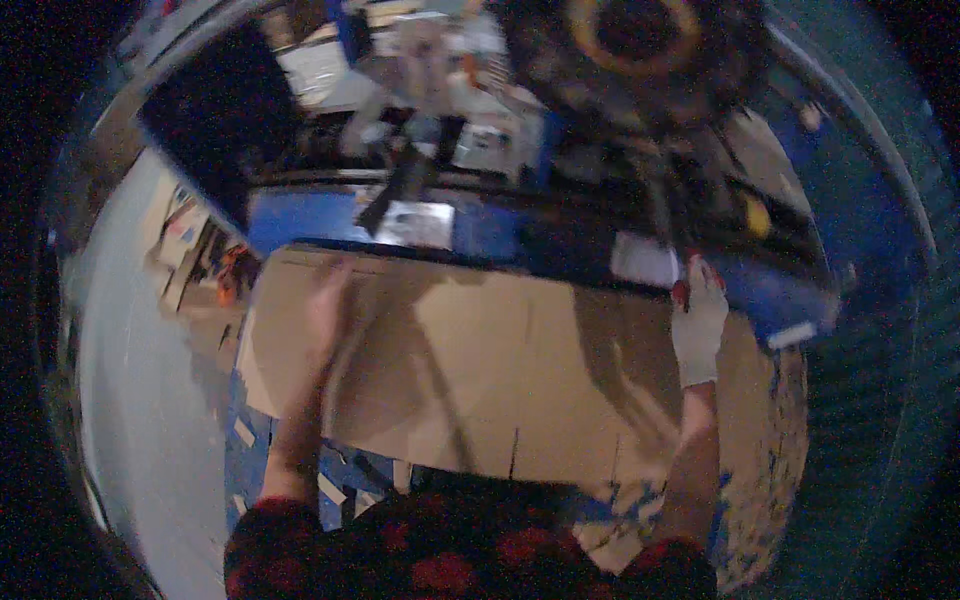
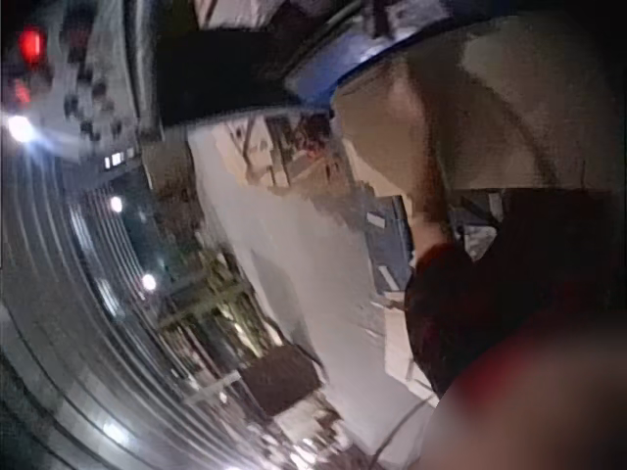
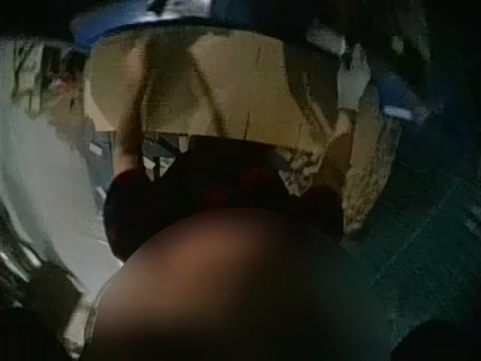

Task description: The person repeatedly folds flat cardboard sheets into box shapes using a blue industrial machine. They feed each sheet into the machine, fold the flaps, and remove the formed boxes, stacking them nearby.

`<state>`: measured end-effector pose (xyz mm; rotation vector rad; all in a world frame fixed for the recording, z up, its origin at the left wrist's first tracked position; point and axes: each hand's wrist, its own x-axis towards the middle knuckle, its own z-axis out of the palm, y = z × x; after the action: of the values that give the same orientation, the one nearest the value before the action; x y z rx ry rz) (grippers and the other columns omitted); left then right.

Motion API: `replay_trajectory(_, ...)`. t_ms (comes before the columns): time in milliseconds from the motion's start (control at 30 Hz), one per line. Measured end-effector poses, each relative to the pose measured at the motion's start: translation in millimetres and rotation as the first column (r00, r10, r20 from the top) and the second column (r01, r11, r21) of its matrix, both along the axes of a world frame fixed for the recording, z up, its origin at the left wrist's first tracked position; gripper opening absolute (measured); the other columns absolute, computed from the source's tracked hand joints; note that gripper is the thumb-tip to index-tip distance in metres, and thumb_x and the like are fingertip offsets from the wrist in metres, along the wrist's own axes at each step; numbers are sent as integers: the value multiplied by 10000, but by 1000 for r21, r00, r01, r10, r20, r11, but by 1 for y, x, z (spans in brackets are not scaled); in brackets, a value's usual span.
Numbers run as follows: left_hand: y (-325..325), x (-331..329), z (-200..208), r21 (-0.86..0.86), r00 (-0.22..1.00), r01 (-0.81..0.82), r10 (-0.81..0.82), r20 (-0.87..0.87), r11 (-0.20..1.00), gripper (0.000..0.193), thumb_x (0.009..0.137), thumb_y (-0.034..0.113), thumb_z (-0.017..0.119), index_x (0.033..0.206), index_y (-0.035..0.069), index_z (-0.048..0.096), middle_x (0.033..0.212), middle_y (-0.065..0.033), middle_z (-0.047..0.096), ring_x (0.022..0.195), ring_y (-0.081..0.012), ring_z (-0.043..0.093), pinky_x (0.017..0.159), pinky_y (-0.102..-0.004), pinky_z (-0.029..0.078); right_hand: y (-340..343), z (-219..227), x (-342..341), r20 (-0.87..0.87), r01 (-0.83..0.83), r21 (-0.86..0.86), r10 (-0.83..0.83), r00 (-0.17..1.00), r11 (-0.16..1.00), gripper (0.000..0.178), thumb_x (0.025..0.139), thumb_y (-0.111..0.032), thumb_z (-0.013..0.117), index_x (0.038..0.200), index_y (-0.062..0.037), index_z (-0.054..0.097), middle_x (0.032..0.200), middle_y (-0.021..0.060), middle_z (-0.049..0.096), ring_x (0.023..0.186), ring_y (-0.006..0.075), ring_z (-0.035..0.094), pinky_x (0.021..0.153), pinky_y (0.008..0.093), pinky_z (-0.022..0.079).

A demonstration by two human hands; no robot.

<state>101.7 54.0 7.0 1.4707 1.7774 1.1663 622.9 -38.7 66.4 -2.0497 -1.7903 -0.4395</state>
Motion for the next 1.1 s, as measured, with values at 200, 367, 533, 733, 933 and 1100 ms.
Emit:
replay_trajectory(200,-126,-181,-18,-184,588,-178,-46,-808,967,760,788,545,653,1308,15,489,1314,-245,489,1220,-395,460,985,-471,402,-207,-36,-14,204,701,-372,-683,701,608,1046,684,-662,664,1439,-40,293,1474,178,323,1375,352,272,1123,501,180)
replay_trajectory(367,-141,-227,-40,-361,563,-298,-143,-814,883,828,734,540,712,1302,-17,480,1285,-261,504,1216,-402,457,990,-458,388,-305,-60,-24,27,899,-172,-911,412,402,1072,661,-663,701,1426,-33,293,1458,197,331,1361,356,285,1108,487,233)
replay_trajectory(533,-152,-215,-21,-167,639,-78,-80,-765,983,631,724,540,727,955,-31,588,891,-183,599,845,-371,570,712,-461,443,-349,-102,-7,-948,948,108,-256,188,299,715,759,-190,687,1380,-57,359,1308,153,483,1231,321,438,1018,505,368)
replay_trajectory(733,-169,-159,76,-235,914,203,-270,-304,951,799,715,285,773,1340,-67,421,1313,-200,511,1233,-323,474,1021,-414,381,-333,-40,-28,-905,670,425,298,304,608,476,834,20,580,1292,-53,472,1198,135,585,1026,246,606,878,391,508)
replay_trajectory(933,-203,-88,39,-59,825,543,-520,221,837,718,744,-9,682,1403,36,401,1437,-120,417,1306,-250,414,1070,-386,349,-262,0,-160,-352,-387,69,386,853,919,406,804,-164,635,1200,-112,560,1293,159,514,1258,347,439,1060,505,317)
replay_trajectory(1100,-192,-43,-2,198,761,586,-449,-467,786,677,738,-105,617,1369,91,469,1417,-149,444,1318,-305,416,1069,-393,361,-233,5,-178,-77,-508,-298,510,857,808,366,795,-199,583,1155,-135,596,1279,144,520,1235,344,455,1045,546,321)
